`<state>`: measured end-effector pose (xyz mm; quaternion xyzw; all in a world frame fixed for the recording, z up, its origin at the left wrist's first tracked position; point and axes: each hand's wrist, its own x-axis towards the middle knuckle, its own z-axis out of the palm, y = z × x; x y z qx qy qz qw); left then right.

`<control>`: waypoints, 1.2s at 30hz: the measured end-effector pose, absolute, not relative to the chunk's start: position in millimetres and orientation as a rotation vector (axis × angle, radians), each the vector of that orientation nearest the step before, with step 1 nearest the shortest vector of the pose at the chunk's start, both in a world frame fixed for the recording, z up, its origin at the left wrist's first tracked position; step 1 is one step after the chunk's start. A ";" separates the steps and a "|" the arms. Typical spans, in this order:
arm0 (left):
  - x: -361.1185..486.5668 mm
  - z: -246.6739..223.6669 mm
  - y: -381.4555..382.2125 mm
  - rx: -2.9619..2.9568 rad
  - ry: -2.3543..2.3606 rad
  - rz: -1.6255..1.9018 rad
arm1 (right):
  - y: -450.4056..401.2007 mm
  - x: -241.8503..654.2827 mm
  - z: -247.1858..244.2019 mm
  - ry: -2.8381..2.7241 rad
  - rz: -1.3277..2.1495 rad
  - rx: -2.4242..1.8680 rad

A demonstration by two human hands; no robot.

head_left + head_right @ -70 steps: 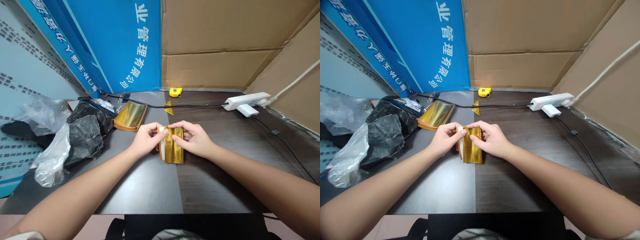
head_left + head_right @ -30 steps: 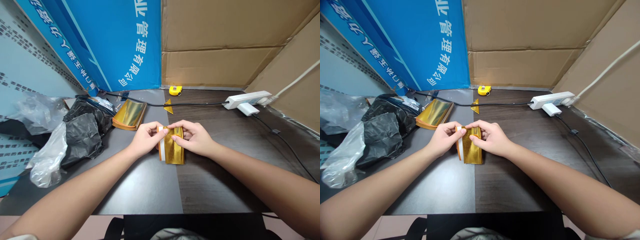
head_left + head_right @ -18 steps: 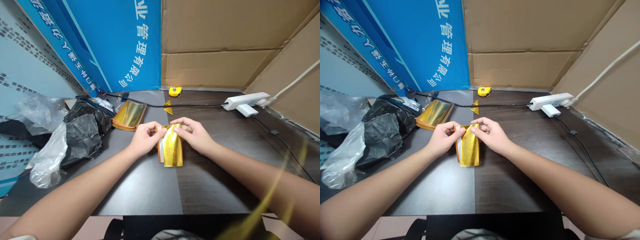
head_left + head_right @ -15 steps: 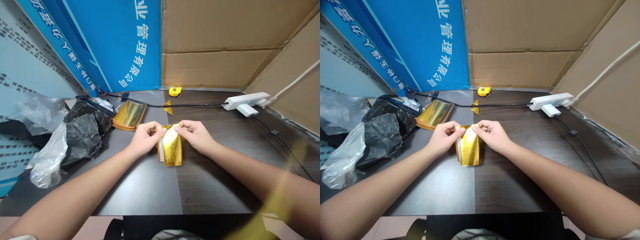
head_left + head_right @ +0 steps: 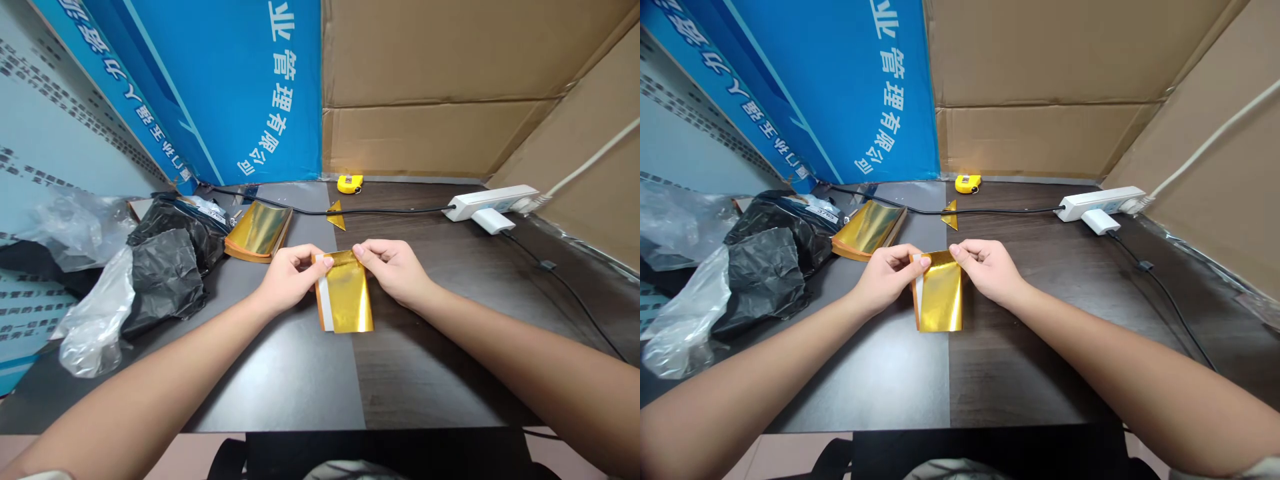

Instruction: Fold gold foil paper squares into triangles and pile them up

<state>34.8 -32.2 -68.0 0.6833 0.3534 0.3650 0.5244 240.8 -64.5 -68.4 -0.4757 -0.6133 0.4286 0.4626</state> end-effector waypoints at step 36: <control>29.2 -70.3 -20.2 1.727 1.142 1.183 | -62.2 242.7 -67.1 -1.736 1.471 -1.292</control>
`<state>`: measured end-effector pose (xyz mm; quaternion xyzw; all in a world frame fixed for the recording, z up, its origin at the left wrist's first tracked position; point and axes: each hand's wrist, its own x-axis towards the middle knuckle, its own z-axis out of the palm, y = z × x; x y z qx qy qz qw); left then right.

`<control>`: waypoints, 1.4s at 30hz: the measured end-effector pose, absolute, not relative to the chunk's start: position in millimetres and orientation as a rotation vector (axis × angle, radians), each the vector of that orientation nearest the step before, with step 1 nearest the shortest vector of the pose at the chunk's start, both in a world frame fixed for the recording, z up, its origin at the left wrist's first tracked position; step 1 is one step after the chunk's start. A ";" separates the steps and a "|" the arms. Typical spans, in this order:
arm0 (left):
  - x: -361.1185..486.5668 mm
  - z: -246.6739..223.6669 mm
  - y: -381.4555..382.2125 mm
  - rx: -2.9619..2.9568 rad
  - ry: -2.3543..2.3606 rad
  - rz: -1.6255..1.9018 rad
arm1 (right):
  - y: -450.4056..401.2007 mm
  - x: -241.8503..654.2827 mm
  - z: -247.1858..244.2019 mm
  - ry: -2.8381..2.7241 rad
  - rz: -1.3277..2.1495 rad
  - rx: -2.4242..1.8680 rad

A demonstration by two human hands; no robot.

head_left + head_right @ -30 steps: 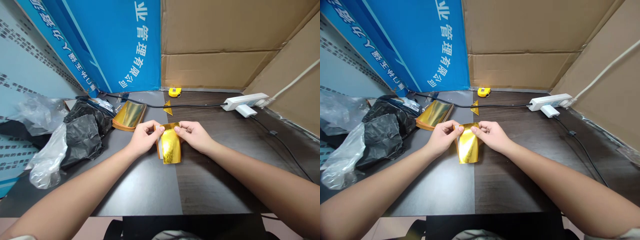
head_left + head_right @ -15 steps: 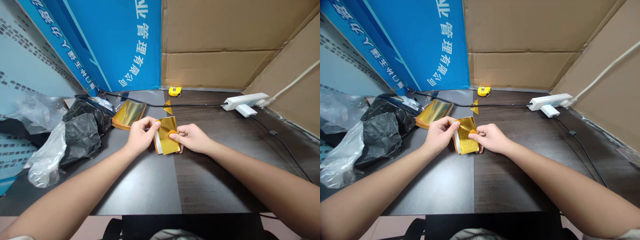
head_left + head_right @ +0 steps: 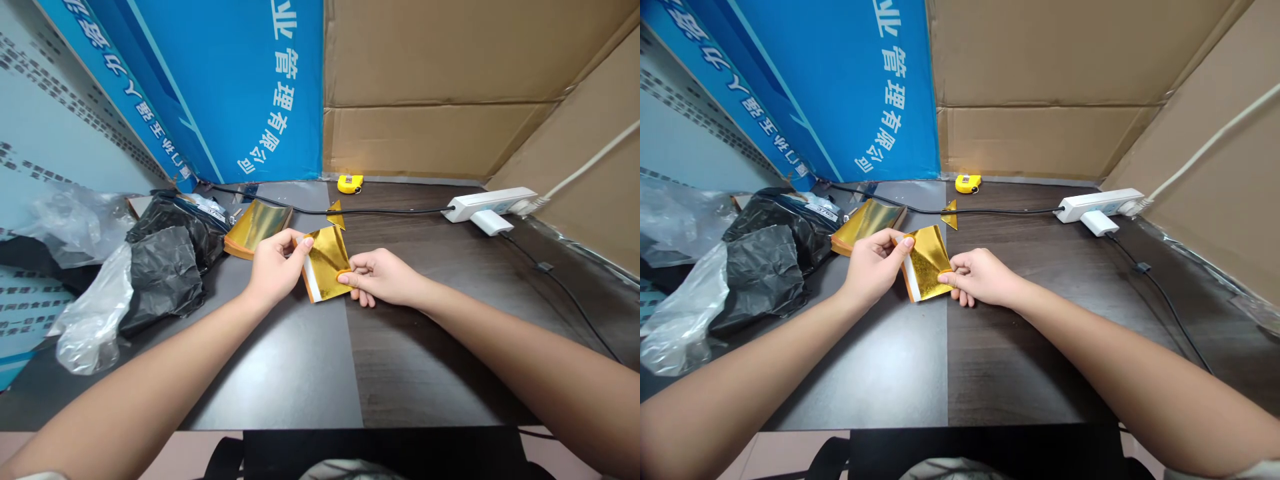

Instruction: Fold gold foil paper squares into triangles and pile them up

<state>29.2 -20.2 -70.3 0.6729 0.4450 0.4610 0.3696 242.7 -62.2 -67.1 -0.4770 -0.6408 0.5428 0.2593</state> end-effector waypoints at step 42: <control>22.5 -37.0 -36.7 2.920 1.030 -0.153 | -72.4 254.2 -78.3 -2.803 0.191 -1.253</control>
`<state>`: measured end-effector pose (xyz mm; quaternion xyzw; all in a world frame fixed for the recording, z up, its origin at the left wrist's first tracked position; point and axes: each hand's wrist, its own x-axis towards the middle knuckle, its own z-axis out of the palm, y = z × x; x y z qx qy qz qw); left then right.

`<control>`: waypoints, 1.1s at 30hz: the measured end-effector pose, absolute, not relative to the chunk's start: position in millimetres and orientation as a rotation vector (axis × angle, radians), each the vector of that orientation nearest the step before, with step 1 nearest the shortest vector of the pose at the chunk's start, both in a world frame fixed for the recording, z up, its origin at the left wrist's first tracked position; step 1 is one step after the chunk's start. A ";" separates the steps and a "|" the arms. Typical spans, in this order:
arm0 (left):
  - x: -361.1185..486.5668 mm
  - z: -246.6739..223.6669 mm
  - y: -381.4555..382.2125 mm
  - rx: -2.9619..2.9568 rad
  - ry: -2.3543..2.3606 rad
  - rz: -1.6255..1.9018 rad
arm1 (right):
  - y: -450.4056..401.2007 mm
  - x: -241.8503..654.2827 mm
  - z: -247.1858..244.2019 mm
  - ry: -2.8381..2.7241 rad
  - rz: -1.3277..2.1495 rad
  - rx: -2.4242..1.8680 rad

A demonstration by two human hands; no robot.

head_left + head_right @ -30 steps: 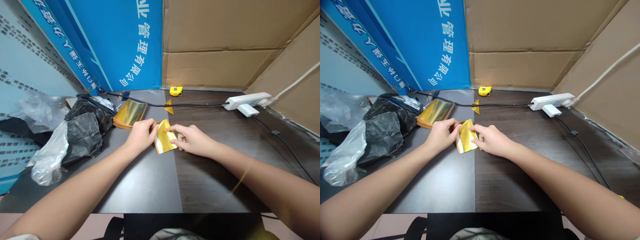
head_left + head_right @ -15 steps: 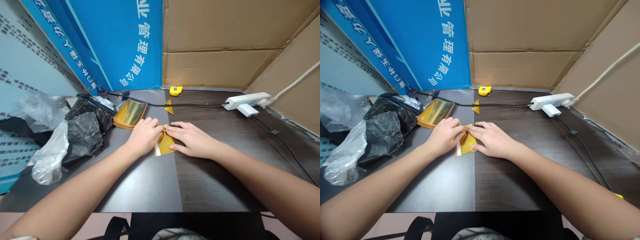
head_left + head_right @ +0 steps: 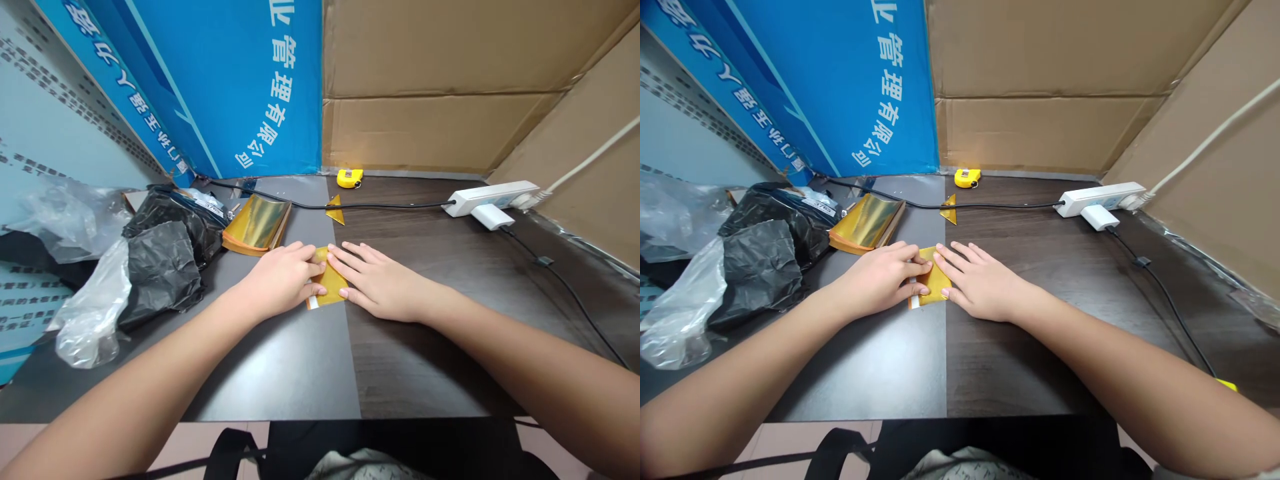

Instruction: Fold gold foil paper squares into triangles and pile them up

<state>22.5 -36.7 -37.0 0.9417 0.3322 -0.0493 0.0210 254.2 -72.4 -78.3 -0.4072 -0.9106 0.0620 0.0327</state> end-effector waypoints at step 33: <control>21.8 -31.1 -32.0 2.805 1.032 -0.228 | -50.7 275.9 -63.3 -2.770 0.454 -0.912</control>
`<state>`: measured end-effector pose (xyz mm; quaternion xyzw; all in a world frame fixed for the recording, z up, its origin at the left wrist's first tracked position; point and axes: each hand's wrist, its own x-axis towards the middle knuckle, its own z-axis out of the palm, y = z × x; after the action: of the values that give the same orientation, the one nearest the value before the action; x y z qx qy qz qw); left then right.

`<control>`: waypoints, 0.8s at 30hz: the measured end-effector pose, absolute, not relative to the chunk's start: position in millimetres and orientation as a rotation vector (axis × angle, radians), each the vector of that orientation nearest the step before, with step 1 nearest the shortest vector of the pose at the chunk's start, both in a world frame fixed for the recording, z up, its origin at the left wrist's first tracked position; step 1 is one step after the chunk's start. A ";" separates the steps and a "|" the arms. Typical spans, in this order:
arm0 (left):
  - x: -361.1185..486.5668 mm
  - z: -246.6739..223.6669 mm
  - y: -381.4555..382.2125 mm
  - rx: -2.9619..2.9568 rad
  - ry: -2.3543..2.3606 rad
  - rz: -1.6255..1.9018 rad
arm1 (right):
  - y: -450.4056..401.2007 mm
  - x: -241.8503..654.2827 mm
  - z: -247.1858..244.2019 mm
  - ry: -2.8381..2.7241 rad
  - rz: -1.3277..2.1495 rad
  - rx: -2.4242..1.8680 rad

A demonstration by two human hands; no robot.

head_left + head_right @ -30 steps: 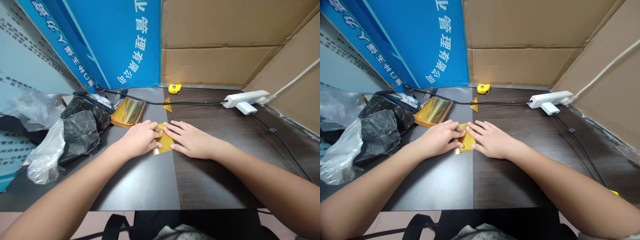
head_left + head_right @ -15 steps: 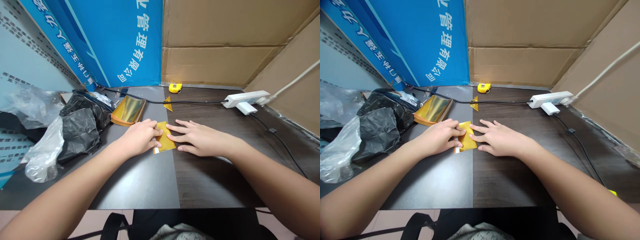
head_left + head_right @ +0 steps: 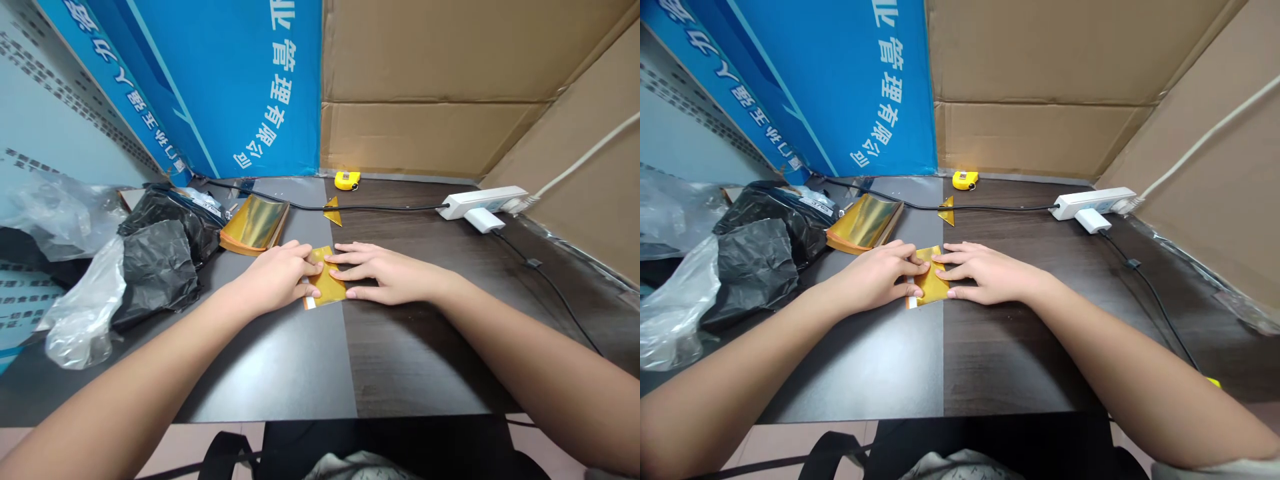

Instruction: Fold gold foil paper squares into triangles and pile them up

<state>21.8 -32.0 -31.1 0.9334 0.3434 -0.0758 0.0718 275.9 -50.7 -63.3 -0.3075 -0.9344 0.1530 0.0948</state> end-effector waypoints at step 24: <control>18.5 -35.7 -30.0 2.821 0.972 -0.146 | -47.2 274.7 -63.4 -2.854 0.529 -1.290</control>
<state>18.5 -30.0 -35.7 0.9415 0.3245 -0.0486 0.0771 274.7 -47.2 -63.4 -0.4061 -0.8984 0.1665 -0.0176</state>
